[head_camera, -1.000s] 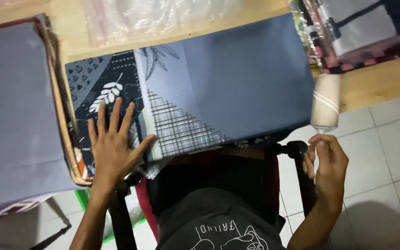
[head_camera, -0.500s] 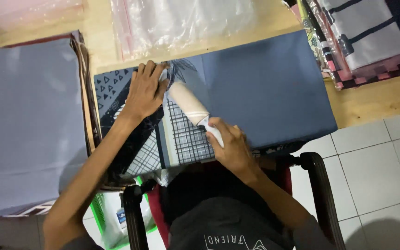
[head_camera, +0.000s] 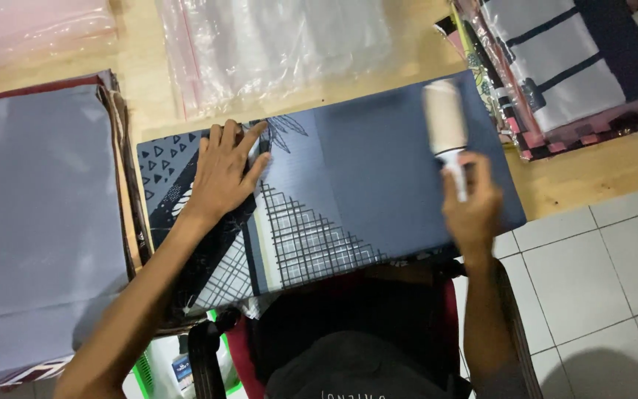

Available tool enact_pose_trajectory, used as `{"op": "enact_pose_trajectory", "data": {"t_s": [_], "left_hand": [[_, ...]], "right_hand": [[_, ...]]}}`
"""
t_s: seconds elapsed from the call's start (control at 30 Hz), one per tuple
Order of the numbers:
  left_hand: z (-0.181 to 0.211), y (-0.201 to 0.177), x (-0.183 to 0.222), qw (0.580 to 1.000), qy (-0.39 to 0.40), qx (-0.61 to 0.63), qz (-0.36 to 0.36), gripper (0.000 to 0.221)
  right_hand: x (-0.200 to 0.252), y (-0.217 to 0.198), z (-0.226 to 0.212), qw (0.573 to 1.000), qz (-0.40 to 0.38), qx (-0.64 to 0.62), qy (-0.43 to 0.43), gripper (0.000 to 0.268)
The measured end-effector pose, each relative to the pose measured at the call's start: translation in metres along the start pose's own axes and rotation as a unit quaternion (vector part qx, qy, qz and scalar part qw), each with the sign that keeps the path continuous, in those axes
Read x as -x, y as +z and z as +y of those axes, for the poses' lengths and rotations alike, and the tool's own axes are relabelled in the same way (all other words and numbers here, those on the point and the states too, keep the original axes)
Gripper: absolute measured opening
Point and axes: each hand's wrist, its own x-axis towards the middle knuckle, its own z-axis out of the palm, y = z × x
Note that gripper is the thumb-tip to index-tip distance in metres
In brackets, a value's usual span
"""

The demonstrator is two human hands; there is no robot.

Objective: Using a lint roller to clean a patterned fabric and then folding it.

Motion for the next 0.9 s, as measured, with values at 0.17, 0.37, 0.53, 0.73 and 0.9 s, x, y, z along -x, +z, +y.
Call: {"op": "enact_pose_trajectory", "data": {"t_s": [0.17,0.37,0.53,0.73,0.9], "left_hand": [[-0.002,0.000,0.001,1.000,-0.018,-0.006,-0.023,0.048],[0.001,-0.006,0.000,0.998,-0.040,0.017,-0.051,0.050],[0.005,-0.010,-0.001,0.997,-0.046,0.014,-0.056,0.051],[0.006,-0.012,-0.004,0.996,-0.055,0.022,-0.071,0.052],[0.009,-0.014,-0.003,0.997,-0.043,0.012,-0.062,0.063]], "right_hand": [[0.018,0.040,-0.060,0.986,-0.130,-0.051,-0.092,0.028],[-0.032,0.033,-0.029,0.987,-0.140,0.005,-0.080,0.026],[-0.078,0.013,0.051,0.990,0.013,0.128,-0.051,0.023],[-0.025,0.005,-0.012,0.999,0.000,0.044,0.012,0.022],[0.015,0.021,-0.023,0.985,-0.155,0.009,-0.082,0.032]]}}
